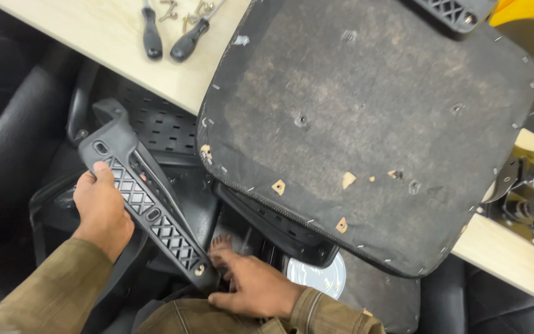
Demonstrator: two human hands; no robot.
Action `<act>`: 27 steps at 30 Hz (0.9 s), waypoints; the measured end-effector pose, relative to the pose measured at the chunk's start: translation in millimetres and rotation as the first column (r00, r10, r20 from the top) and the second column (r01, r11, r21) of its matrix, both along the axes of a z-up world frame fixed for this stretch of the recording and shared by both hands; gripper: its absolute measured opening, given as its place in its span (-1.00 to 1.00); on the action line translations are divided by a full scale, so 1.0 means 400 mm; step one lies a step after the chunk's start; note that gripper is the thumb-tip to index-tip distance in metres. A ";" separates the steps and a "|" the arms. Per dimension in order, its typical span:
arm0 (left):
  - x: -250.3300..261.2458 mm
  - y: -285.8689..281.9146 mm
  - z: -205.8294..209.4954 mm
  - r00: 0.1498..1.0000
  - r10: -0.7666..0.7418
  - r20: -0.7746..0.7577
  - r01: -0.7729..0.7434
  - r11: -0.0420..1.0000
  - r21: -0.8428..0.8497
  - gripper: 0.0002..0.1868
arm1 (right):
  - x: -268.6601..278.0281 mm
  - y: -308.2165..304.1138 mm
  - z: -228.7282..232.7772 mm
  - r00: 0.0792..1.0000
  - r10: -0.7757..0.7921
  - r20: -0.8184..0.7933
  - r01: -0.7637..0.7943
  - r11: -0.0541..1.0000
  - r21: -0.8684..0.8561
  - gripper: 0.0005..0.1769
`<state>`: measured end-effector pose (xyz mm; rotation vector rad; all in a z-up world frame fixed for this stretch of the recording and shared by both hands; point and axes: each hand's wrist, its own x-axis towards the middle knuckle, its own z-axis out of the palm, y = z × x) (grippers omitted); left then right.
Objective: The person assembles a chair by attaching plastic side frames to a fabric seat cushion using screws and a screwdriver. They align the frames, insert screws, and tighten them to secure the parts together.
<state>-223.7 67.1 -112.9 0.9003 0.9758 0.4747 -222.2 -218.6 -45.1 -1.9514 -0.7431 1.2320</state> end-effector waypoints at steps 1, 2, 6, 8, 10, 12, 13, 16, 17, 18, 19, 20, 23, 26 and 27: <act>-0.007 0.005 -0.013 0.999 0.041 -0.001 -0.041 0.999 0.035 -0.71 | -0.008 -0.003 -0.016 0.999 -0.033 -0.039 0.031 0.998 -0.050 -0.19; -0.018 0.015 -0.021 0.996 0.080 -0.029 -0.080 0.997 0.017 -0.69 | -0.017 -0.008 -0.030 0.999 -0.033 -0.036 0.031 0.997 -0.068 -0.23; -0.053 0.061 -0.043 0.963 0.218 -0.160 -0.232 0.970 -0.074 -0.61 | -0.050 -0.053 -0.071 0.999 -0.036 -0.007 0.034 0.984 -0.177 -0.37; -0.073 0.093 -0.061 0.949 0.224 -0.221 -0.254 0.960 -0.117 -0.53 | -0.073 -0.066 -0.090 0.998 -0.062 -0.017 0.057 0.974 -0.220 -0.40; -0.095 0.116 -0.098 0.948 0.183 -0.260 -0.232 0.957 -0.174 -0.40 | -0.093 -0.068 -0.109 0.993 -0.105 -0.050 0.089 0.964 -0.251 -0.43; -0.111 0.140 -0.146 0.962 0.161 -0.219 -0.213 0.947 -0.240 -0.39 | -0.112 -0.062 -0.124 0.978 -0.191 -0.084 0.165 0.955 -0.246 -0.41; -0.113 0.150 -0.172 0.969 0.151 -0.195 -0.202 0.939 -0.276 -0.38 | -0.118 -0.060 -0.128 0.968 -0.233 -0.097 0.204 0.947 -0.247 -0.40; -0.100 0.194 -0.254 0.981 0.193 -0.021 -0.192 0.946 -0.260 -0.44 | -0.129 -0.052 -0.128 0.983 -0.168 -0.071 0.146 0.958 -0.246 -0.40; -0.096 0.217 -0.281 0.990 0.141 0.031 -0.129 0.961 -0.245 -0.42 | -0.130 -0.051 -0.126 0.983 -0.169 -0.077 0.144 0.954 -0.264 -0.40; -0.085 0.243 -0.309 0.993 0.088 0.083 -0.067 0.972 -0.226 -0.41 | -0.132 -0.049 -0.123 0.982 -0.171 -0.083 0.141 0.949 -0.283 -0.40; -0.066 0.267 -0.343 0.983 0.121 0.141 -0.082 0.964 -0.254 -0.40 | -0.131 -0.045 -0.119 0.982 -0.166 -0.091 0.133 0.945 -0.298 -0.40; -0.044 0.296 -0.378 0.968 0.155 0.197 -0.095 0.954 -0.283 -0.38 | -0.128 -0.038 -0.119 0.985 -0.155 -0.077 0.126 0.946 -0.299 -0.41; -0.007 0.382 -0.501 0.867 0.422 0.266 -0.197 0.779 -0.595 -0.47 | -0.131 -0.043 -0.119 0.991 -0.125 -0.037 0.107 0.944 -0.311 -0.43; 0.029 0.407 -0.607 0.299 0.917 -0.264 -0.336 -0.158 -0.928 -0.59 | -0.113 -0.043 -0.114 0.996 -0.088 0.007 0.087 0.949 -0.302 -0.46; 0.021 0.411 -0.623 0.088 0.864 -0.495 -0.217 -0.468 -0.856 -0.57 | -0.116 -0.039 -0.113 0.997 -0.080 0.001 0.076 0.949 -0.305 -0.46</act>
